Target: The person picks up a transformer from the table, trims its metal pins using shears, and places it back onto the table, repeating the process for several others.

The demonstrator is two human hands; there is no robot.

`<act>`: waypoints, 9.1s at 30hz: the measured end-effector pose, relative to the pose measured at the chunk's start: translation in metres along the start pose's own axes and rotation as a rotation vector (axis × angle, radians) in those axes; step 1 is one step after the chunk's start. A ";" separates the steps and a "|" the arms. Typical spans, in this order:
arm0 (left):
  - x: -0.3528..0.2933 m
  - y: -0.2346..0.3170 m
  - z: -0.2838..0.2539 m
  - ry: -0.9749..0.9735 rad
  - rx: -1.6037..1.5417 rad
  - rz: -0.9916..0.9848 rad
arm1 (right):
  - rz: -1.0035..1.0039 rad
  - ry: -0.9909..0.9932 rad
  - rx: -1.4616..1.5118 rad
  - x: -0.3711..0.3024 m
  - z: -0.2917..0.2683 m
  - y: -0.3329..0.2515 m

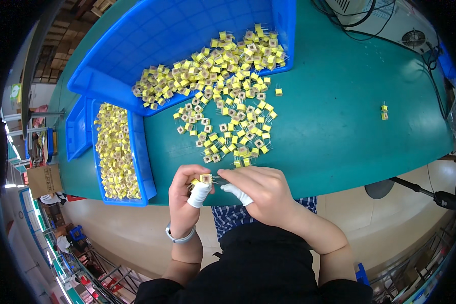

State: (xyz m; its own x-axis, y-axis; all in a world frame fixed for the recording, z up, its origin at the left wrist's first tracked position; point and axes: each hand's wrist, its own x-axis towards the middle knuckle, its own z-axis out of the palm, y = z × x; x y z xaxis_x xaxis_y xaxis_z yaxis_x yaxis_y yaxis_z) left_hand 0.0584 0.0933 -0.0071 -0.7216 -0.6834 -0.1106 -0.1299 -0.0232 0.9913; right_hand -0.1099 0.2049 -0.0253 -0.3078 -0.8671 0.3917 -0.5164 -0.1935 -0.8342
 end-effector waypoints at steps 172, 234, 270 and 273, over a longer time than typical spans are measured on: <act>0.012 0.007 -0.001 -0.026 0.103 -0.001 | -0.054 0.069 -0.175 -0.008 -0.004 0.000; 0.014 -0.019 -0.004 -0.131 -0.609 -0.208 | 0.066 0.072 -0.010 -0.009 -0.007 -0.001; 0.015 -0.011 -0.004 -0.324 -0.729 -0.457 | -0.110 -0.021 -0.008 -0.009 -0.005 0.000; 0.015 -0.012 -0.005 -0.335 -0.739 -0.438 | -0.108 -0.028 -0.009 -0.009 -0.006 0.000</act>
State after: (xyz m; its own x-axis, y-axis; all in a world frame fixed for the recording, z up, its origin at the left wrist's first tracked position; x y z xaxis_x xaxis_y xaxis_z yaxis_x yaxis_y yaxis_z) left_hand 0.0523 0.0800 -0.0205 -0.8846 -0.2594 -0.3875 -0.0536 -0.7688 0.6372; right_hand -0.1118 0.2150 -0.0264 -0.2280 -0.8539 0.4679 -0.5529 -0.2821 -0.7841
